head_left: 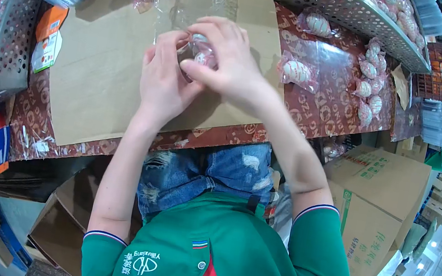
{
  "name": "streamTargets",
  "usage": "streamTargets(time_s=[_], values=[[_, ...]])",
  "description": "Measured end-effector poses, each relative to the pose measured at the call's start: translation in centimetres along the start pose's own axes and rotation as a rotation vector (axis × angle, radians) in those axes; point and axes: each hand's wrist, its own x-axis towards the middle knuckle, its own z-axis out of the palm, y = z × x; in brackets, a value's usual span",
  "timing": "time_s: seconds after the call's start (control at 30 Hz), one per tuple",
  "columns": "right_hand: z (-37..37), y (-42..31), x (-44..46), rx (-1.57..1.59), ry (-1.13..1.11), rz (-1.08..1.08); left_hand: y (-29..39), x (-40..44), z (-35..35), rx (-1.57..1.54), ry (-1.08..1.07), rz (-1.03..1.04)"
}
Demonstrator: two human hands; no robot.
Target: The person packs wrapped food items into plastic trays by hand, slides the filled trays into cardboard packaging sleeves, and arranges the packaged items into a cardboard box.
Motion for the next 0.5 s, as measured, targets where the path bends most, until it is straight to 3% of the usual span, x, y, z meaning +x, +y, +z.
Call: streamTargets(time_s=[0.07,0.17,0.27,0.33,0.37,0.43,0.5], values=[[2.5,0.3,0.0,-0.121,0.194,-0.020,-0.1,-0.2,0.7,0.064,0.054,0.019],[3.3,0.1,0.3,-0.129,0.221,0.021,0.5,0.4,-0.2,0.096,0.085,0.001],[3.0,-0.2,0.4,-0.157,0.231,-0.009,0.1,0.8,-3.4,-0.254,-0.060,0.034],[3.0,-0.4,0.3,-0.199,0.231,-0.022,-2.7,0.8,-4.8,-0.691,-0.102,-0.211],[2.7,-0.3,-0.1,-0.190,0.245,-0.027,-3.8,1.6,-5.4,-0.664,-0.007,-0.203],[1.2,0.0,-1.6,-0.219,0.201,-0.024,-5.1,4.9,-6.8,-0.348,-0.026,-0.062],[-0.9,-0.1,-3.7,-0.241,0.193,0.015,-5.9,8.3,-5.3,-0.272,-0.059,0.063]])
